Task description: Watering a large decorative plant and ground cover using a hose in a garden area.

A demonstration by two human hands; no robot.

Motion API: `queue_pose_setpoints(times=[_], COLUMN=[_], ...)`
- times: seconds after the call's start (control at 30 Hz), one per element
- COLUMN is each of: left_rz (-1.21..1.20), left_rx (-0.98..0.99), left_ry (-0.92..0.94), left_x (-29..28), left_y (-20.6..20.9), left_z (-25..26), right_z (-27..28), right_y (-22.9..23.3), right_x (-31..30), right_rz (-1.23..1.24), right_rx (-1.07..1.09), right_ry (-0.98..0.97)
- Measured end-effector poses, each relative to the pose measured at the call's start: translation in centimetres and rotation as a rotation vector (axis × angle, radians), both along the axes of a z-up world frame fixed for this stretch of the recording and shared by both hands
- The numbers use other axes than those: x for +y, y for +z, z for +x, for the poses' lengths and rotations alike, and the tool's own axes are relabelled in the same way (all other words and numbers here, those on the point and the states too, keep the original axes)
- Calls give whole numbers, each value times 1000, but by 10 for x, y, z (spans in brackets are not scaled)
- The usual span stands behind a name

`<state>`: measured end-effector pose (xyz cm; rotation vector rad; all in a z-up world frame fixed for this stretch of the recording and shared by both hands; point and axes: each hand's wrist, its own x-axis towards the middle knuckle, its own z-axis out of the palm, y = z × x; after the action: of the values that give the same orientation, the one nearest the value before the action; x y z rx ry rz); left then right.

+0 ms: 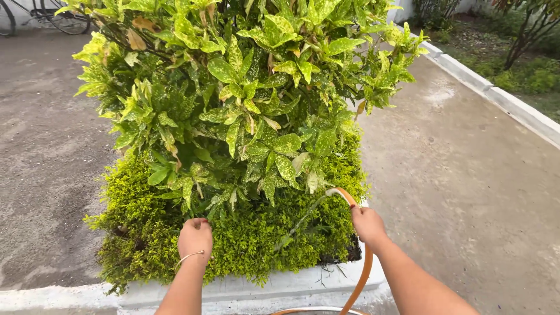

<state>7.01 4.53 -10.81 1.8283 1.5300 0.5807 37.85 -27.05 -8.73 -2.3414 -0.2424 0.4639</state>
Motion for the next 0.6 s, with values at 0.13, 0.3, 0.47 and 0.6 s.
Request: queue_pose_setpoints(times=[0.13, 0.3, 0.47, 0.6], left_rz=[67, 21, 16, 25], left_rx=[-97, -53, -15, -12], left_ry=[75, 115, 90, 61], left_x=[-16, -17, -10, -9], left_y=[1, 2, 5, 7], left_z=[-6, -14, -11, -6], right_z=[27, 59, 34, 25], right_y=[-40, -88, -38, -21], right_x=[-4, -9, 3, 23], right_rz=[-73, -46, 97, 229], right_rx=[-275, -283, -19, 78], right_ry=[89, 61, 56, 144])
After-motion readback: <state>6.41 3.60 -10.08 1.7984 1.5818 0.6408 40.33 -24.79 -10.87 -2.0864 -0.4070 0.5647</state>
